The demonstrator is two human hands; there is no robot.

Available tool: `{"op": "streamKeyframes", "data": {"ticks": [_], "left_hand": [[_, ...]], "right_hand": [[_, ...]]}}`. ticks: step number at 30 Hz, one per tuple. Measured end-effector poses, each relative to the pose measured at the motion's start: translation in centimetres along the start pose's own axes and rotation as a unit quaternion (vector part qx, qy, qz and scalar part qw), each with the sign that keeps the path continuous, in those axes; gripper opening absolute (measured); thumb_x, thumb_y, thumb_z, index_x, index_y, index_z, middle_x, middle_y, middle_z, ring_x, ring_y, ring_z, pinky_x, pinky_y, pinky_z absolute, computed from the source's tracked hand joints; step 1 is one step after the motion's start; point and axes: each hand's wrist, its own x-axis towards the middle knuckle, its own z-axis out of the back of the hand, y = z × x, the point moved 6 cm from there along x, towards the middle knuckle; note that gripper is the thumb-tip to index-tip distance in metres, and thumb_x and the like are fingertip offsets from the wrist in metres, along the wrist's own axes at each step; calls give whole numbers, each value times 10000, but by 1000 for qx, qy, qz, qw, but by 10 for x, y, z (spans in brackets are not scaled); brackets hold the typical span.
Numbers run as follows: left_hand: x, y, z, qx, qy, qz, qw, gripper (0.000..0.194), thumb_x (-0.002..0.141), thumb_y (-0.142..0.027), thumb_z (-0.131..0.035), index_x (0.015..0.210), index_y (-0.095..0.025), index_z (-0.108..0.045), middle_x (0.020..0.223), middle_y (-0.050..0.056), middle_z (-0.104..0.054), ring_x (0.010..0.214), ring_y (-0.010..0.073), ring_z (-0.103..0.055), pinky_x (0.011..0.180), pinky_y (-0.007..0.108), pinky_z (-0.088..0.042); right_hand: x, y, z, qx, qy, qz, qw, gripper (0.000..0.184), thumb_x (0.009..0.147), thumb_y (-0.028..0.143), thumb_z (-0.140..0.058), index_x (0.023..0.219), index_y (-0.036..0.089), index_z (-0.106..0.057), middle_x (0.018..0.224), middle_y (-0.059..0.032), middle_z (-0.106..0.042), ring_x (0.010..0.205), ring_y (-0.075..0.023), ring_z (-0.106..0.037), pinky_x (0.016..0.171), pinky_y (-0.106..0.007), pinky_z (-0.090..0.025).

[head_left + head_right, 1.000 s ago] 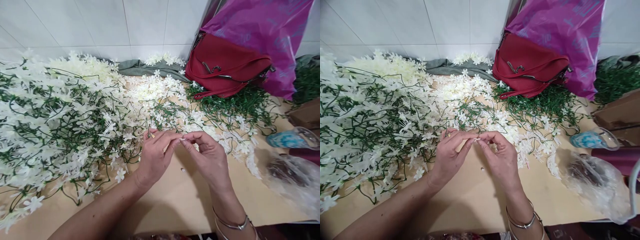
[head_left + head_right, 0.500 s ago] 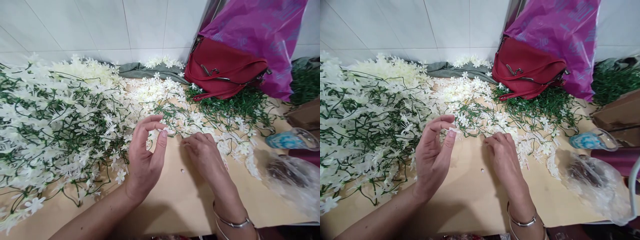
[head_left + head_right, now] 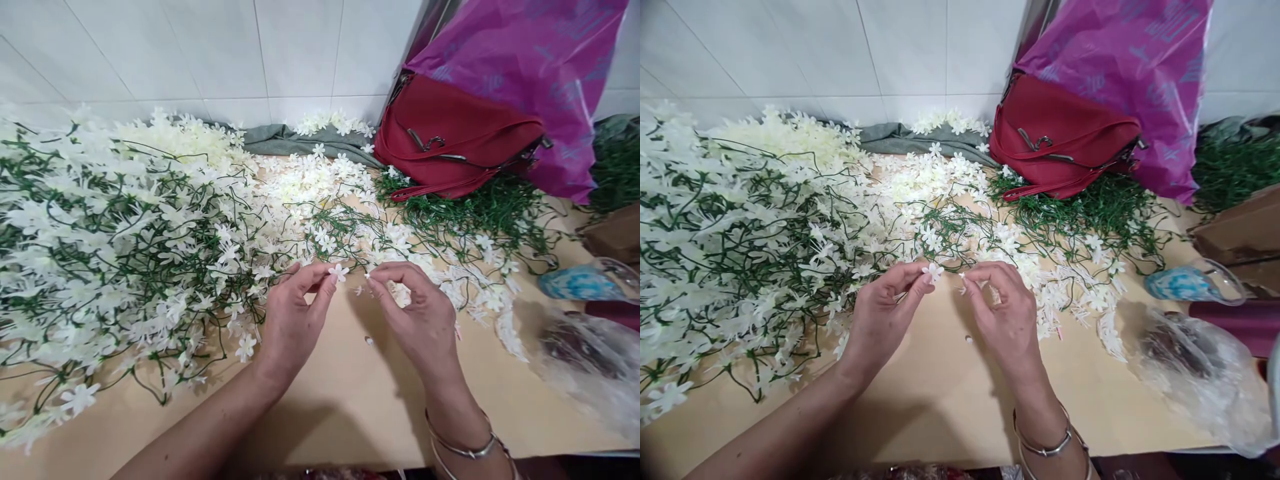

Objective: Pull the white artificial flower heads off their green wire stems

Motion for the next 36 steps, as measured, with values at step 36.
{"op": "streamKeyframes", "data": {"ticks": [36], "left_hand": [[-9,-12,-12,109,24,-159,981,149,995,-130,-626,1059,-263,-640,965,-63,-813,833,122,-774,1242,478,-332]], "right_hand": [[-12,-25,-33,296,63,-252,919,198,792,335,-837,961,242,-792,763,1,-707,689,-150,-584,675,-289,-497]]}}
